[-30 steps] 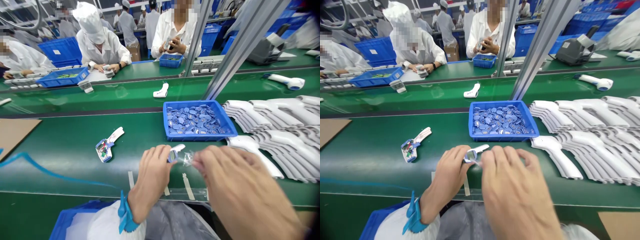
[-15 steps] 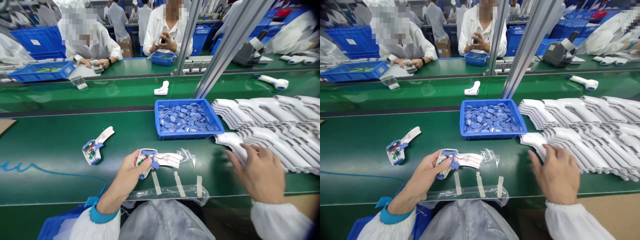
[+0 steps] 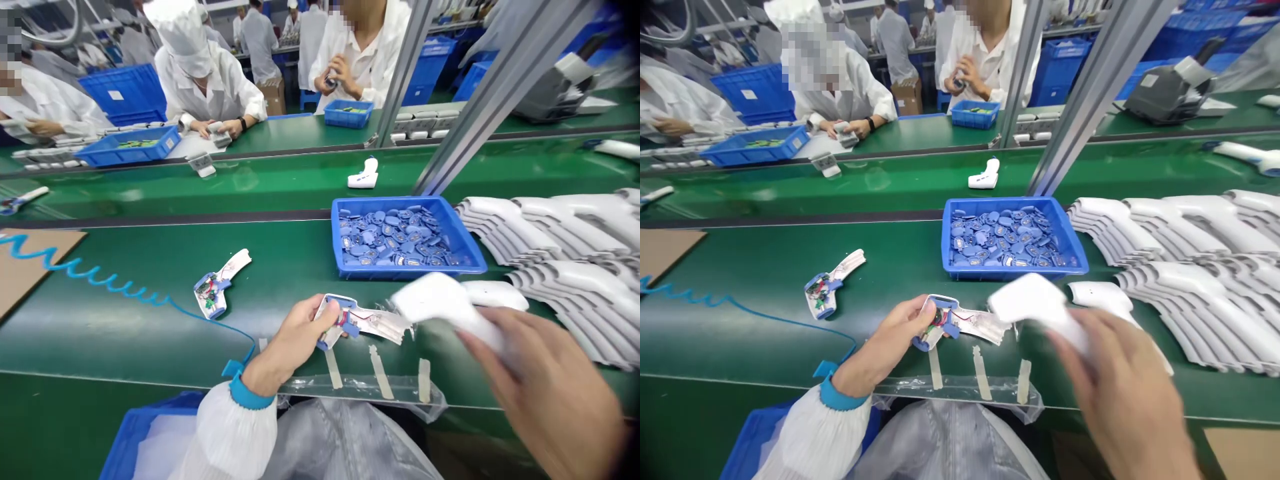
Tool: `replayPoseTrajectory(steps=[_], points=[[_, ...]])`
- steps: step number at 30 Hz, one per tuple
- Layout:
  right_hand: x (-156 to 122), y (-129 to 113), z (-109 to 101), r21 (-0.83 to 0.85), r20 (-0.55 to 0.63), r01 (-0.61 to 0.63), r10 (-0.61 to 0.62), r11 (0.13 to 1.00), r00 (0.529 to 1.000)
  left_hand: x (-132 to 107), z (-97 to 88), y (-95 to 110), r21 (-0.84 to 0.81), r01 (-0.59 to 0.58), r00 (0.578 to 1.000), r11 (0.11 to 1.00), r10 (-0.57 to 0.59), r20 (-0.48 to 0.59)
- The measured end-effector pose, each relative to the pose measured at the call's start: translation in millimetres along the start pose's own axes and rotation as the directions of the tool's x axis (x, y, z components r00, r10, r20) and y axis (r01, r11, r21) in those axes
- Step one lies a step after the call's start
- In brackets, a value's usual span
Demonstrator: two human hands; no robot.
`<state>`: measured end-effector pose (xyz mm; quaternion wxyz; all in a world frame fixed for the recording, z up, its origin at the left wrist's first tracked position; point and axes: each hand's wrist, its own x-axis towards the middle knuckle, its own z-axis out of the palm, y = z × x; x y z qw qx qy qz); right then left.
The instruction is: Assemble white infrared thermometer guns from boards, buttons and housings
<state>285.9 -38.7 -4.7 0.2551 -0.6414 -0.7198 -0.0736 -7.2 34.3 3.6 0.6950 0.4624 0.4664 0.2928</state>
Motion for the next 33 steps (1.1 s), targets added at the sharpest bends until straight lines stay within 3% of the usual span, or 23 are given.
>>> replayPoseTrajectory(steps=[4,9,12,14,16,18,20,21,23,25,28,33], points=[[18,-67,9,-0.04,0.005,0.313,-0.313,0.949,0.95,-1,0.7,-2,-0.05,0.007,1.0,0.999,-0.008,-0.017],[23,-97,24,-0.028,0.059,0.345,-0.343,0.938,0.938,-4,-2.8,-6,-0.013,-0.06,0.996,0.998,0.061,0.071],[22,-95,30,0.108,0.12,0.237,-0.249,0.965,0.961,-5,-5.6,-5,0.095,-0.104,0.992,0.99,0.096,0.084],[24,-92,31,0.3,0.253,0.073,-0.153,0.951,0.955,-8,-6.5,-2,0.186,-0.169,0.985,0.968,0.157,0.079],[32,-93,31,0.485,0.382,-0.112,-0.095,0.868,0.919,-13,-6.1,2,0.303,-0.197,0.98,0.932,0.189,0.055],[44,-103,31,0.614,0.402,-0.236,-0.041,0.753,0.915,-17,-4.2,7,0.394,-0.169,0.984,0.903,0.18,0.009],[58,-122,34,0.663,0.326,-0.263,0.047,0.7,0.944,-20,-1.4,10,0.423,-0.159,0.982,0.892,0.185,-0.022],[63,-133,37,0.649,0.27,-0.252,0.093,0.717,0.958,-22,0.1,11,0.431,-0.176,0.979,0.885,0.202,-0.014],[71,-153,44,0.552,0.154,-0.195,0.131,0.811,0.979,-24,2.5,10,0.484,-0.234,0.97,0.843,0.236,0.059],[73,-165,51,0.45,0.045,-0.096,0.085,0.888,0.995,-26,4.0,5,0.591,-0.26,0.963,0.764,0.25,0.102],[69,-169,55,0.38,-0.064,0.003,0.023,0.925,0.998,-30,6.1,-4,0.732,-0.248,0.957,0.635,0.279,0.082],[59,-166,48,0.384,-0.154,-0.009,0.074,0.923,0.985,-32,10.3,-6,0.843,-0.285,0.942,0.457,0.298,0.157]])
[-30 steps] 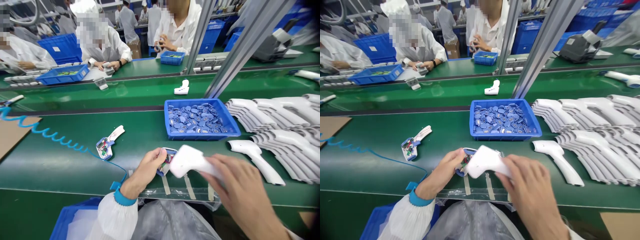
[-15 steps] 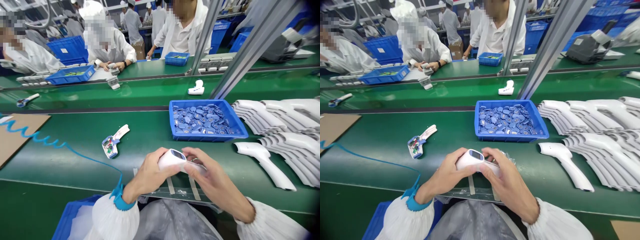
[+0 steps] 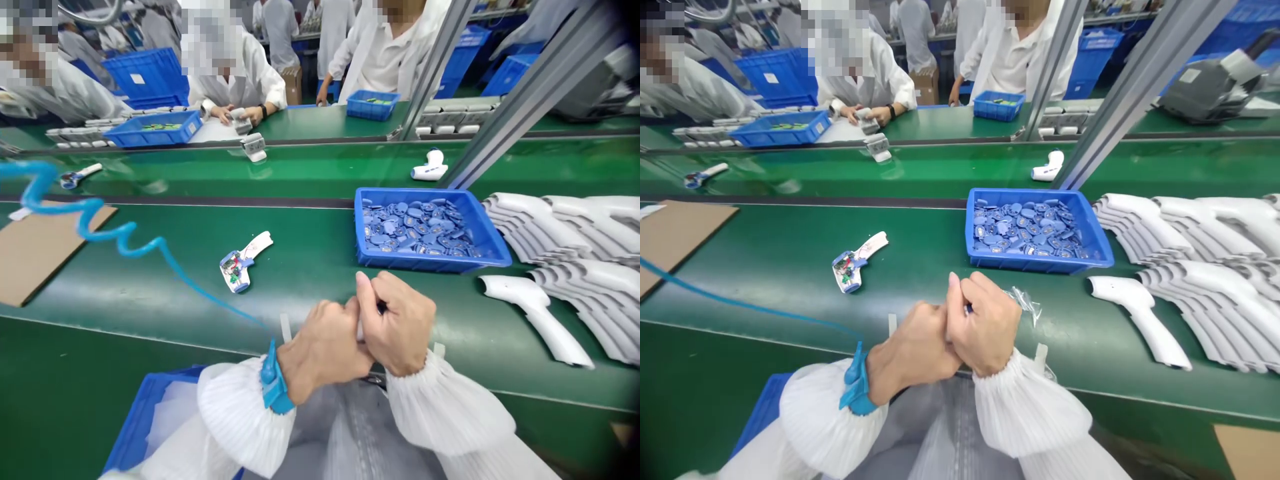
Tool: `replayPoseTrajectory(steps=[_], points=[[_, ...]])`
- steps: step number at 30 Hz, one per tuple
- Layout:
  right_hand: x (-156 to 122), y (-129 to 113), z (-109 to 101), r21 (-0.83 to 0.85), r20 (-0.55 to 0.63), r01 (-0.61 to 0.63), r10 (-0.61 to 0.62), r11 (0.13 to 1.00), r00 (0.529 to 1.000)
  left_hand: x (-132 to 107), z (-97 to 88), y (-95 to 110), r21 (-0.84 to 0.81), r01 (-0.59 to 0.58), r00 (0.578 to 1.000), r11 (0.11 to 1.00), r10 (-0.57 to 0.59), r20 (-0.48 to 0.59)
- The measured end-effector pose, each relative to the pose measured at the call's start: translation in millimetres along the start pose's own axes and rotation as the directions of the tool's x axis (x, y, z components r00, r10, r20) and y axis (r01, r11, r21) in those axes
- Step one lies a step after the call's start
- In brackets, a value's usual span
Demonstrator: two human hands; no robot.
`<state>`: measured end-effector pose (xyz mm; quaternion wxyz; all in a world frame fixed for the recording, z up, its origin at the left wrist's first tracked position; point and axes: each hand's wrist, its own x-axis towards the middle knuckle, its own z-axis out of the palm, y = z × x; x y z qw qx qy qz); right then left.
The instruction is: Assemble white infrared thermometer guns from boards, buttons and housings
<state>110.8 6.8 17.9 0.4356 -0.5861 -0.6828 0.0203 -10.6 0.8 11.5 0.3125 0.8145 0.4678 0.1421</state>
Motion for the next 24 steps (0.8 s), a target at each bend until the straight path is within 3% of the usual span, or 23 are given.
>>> replayPoseTrajectory(steps=[2,4,8,10,13,18,20,22,24], points=[[-4,-1,-4,0.02,-0.035,0.002,-0.001,1.0,0.999,-1,-1.4,1,0.028,-0.021,1.0,0.999,0.021,-0.012],[-8,-3,-8,0.013,-0.045,0.011,-0.01,1.0,0.999,-4,-2.7,1,-0.06,-0.047,0.999,0.997,0.046,-0.012],[-13,-8,-13,-0.066,0.076,0.075,-0.07,0.995,0.995,-15,-1.7,5,-0.266,-0.075,0.995,0.961,0.092,0.049],[-11,-9,-12,-0.057,0.115,0.105,-0.098,0.993,0.989,-18,0.1,10,-0.217,-0.014,0.999,0.976,0.024,0.041],[-4,-9,-8,0.03,0.079,0.032,-0.034,0.999,0.996,-18,-1.8,15,-0.138,0.125,0.991,0.982,-0.13,-0.023],[1,-4,-15,0.088,-0.025,-0.112,0.115,0.99,0.993,-15,-19.4,6,-0.31,0.084,0.996,0.947,-0.074,0.043],[0,-3,-18,0.077,0.042,-0.116,0.113,0.99,0.993,-15,-20.9,2,-0.332,0.082,0.997,0.94,-0.077,0.028],[-2,-1,-15,0.054,0.119,-0.102,0.095,0.993,0.988,-13,-15.0,2,-0.281,0.04,0.999,0.959,-0.046,-0.014],[-2,-2,-9,0.046,0.112,-0.102,0.096,0.994,0.989,-11,-5.4,4,-0.173,0.007,0.997,0.985,-0.02,-0.071]])
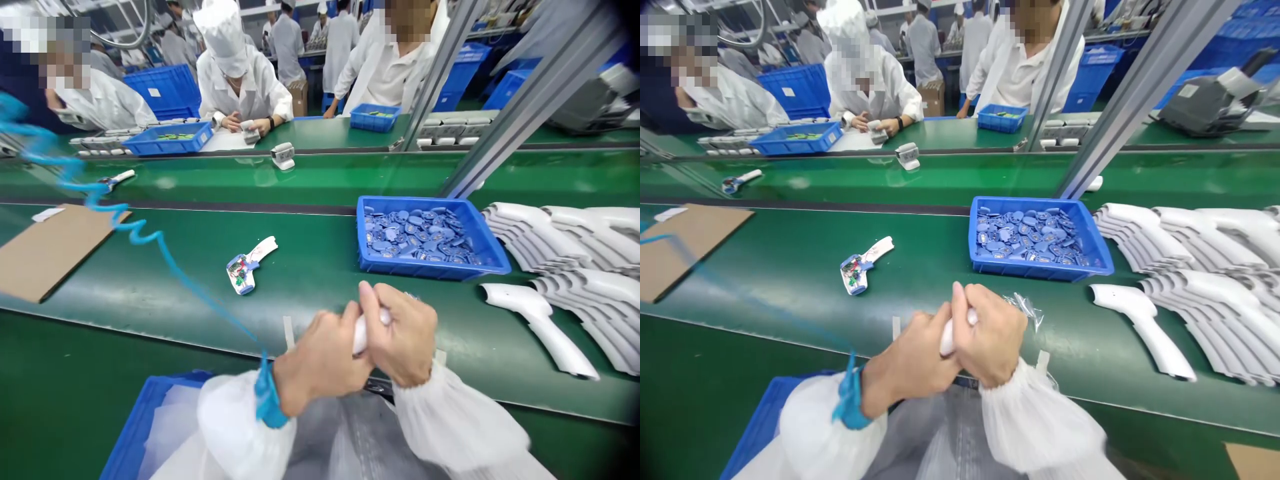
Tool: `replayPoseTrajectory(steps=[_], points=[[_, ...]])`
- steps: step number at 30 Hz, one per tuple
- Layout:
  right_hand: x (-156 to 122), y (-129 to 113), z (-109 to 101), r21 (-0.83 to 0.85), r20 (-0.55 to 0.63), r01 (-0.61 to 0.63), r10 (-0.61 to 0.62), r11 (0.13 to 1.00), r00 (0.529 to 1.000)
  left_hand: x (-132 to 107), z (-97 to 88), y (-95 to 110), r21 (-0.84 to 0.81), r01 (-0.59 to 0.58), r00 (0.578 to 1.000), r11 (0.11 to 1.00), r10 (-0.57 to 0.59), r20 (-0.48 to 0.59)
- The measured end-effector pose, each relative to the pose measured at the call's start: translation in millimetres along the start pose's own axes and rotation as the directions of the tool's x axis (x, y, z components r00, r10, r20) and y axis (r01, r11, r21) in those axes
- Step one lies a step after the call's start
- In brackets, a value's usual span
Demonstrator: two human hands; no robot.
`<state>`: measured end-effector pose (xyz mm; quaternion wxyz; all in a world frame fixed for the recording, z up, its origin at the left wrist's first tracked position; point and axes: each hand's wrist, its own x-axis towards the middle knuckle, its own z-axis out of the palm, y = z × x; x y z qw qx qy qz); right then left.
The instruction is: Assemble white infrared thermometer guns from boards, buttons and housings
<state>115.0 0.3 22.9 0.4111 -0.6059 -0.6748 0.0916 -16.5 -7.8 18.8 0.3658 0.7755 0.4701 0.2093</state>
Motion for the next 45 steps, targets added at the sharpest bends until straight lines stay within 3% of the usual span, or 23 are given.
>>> replayPoseTrajectory(steps=[2,4,8,11,13,16,18,21,24,25,27,30,32,36,40,45], points=[[5,-1,5,0.0,-0.018,0.001,-0.001,1.0,1.0,1,6.2,2,0.06,0.022,0.998,0.998,-0.019,-0.056],[17,1,4,0.011,0.093,0.004,-0.005,1.0,0.996,0,1.4,1,0.001,0.09,0.993,0.996,-0.09,-0.071],[68,26,-12,-0.097,0.329,-0.057,0.086,0.994,0.94,-7,-38.7,-13,-0.003,0.232,0.97,0.973,-0.231,-0.08],[114,60,-12,-0.296,0.368,-0.051,0.164,0.954,0.915,-6,-65.2,-30,0.138,0.229,0.963,0.963,-0.204,-0.174],[136,78,0,-0.354,0.436,-0.015,0.179,0.935,0.882,3,-69.4,-37,0.305,0.178,0.974,0.935,-0.123,-0.191],[152,90,28,-0.418,0.535,0.039,0.211,0.908,0.818,24,-60.2,-36,0.609,0.097,0.995,0.787,-0.075,-0.062],[155,89,41,-0.46,0.554,0.045,0.247,0.887,0.795,35,-53.1,-33,0.686,0.085,0.995,0.723,-0.099,-0.019],[157,85,47,-0.482,0.55,0.034,0.272,0.876,0.789,40,-51.7,-31,0.517,0.169,0.985,0.839,-0.13,-0.112],[158,82,35,-0.428,0.53,0.028,0.225,0.903,0.818,34,-57.3,-34,0.025,0.209,0.965,0.978,-0.202,-0.164],[156,81,28,-0.396,0.511,0.024,0.198,0.918,0.837,32,-58.0,-36,-0.17,0.214,0.961,0.962,-0.238,-0.138],[148,76,12,-0.322,0.452,0.008,0.146,0.947,0.88,30,-55.0,-36,-0.5,0.237,0.952,0.833,-0.301,-0.049],[122,63,-9,-0.174,0.349,-0.046,0.105,0.984,0.931,34,-40.5,-31,-0.72,0.264,0.942,0.642,-0.332,0.05],[99,53,-17,0.029,0.257,-0.116,0.104,0.993,0.961,39,-28.7,-26,-0.746,0.255,0.946,0.615,-0.32,0.06],[61,38,-15,0.357,0.174,-0.197,0.142,0.913,0.974,44,-14.8,-20,-0.758,0.247,0.948,0.604,-0.311,0.061],[51,37,-14,0.428,0.232,-0.281,0.197,0.859,0.953,40,-21.1,-20,-0.661,0.215,0.967,0.719,-0.252,0.04],[52,41,-23,0.406,0.313,-0.294,0.17,0.865,0.934,34,-36.7,-11,-0.357,0.141,0.985,0.923,-0.167,-0.045]])
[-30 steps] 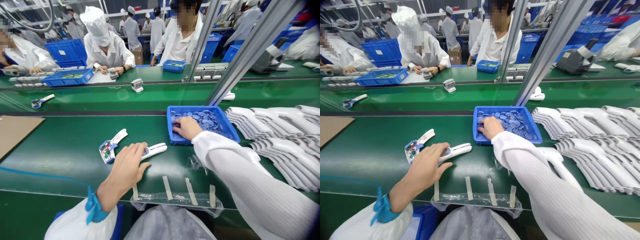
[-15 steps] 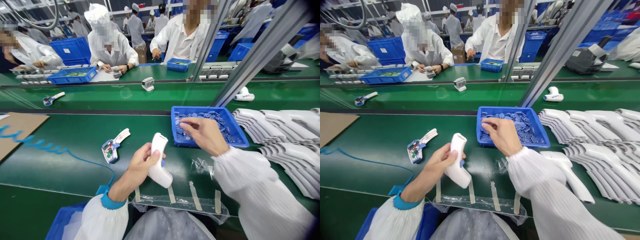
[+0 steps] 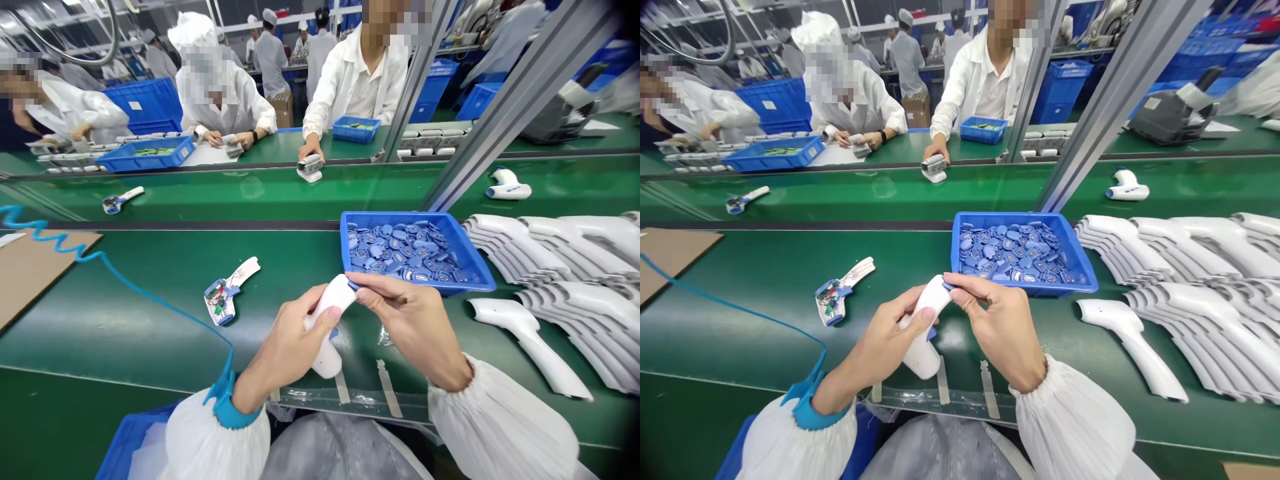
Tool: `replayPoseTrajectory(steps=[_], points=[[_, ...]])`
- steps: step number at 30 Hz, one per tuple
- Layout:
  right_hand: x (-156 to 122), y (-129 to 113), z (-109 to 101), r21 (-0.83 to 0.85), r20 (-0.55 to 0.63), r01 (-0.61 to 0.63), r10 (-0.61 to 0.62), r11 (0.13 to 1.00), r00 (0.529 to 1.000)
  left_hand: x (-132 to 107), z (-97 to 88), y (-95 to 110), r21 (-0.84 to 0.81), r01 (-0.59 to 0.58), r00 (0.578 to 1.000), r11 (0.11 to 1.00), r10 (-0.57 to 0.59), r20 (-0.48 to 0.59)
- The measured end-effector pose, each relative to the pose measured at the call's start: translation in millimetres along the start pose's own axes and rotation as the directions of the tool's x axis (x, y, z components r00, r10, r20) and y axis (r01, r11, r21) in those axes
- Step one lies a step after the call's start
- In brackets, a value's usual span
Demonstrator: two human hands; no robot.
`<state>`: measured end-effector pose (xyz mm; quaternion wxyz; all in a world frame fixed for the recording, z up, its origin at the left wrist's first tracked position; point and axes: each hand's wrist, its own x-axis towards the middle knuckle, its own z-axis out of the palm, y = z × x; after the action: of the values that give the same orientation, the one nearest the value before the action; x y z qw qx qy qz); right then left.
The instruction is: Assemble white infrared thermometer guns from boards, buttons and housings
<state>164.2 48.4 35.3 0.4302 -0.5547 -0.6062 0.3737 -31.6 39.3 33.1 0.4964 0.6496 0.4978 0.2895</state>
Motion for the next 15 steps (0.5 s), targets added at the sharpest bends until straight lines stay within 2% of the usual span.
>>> replayPoseTrajectory(steps=[4,7,9,10,11,13,15], points=[[-8,-3,5,-0.041,0.148,0.006,0.0,0.999,0.989,-1,4.2,4,0.284,-0.143,0.986,0.948,0.162,-0.043],[-16,0,13,-0.162,0.077,0.018,-0.005,0.987,0.997,1,8.8,-1,0.519,-0.248,0.953,0.818,0.303,-0.022],[-22,5,15,-0.128,0.037,-0.029,0.034,0.991,0.999,2,9.7,-6,0.604,-0.288,0.937,0.743,0.348,0.018],[-25,7,14,-0.087,0.054,-0.054,0.059,0.995,0.997,2,10.0,-9,0.606,-0.293,0.933,0.739,0.36,0.012],[-27,8,13,-0.049,0.094,-0.072,0.076,0.996,0.993,1,10.5,-12,0.588,-0.274,0.932,0.761,0.361,-0.032],[-32,9,10,-0.018,0.194,-0.091,0.093,0.996,0.977,2,13.3,-19,0.527,-0.153,0.919,0.836,0.317,-0.236],[-37,7,11,-0.068,0.305,-0.059,0.078,0.996,0.949,5,18.7,-27,0.484,-0.007,0.865,0.875,0.249,-0.437]])
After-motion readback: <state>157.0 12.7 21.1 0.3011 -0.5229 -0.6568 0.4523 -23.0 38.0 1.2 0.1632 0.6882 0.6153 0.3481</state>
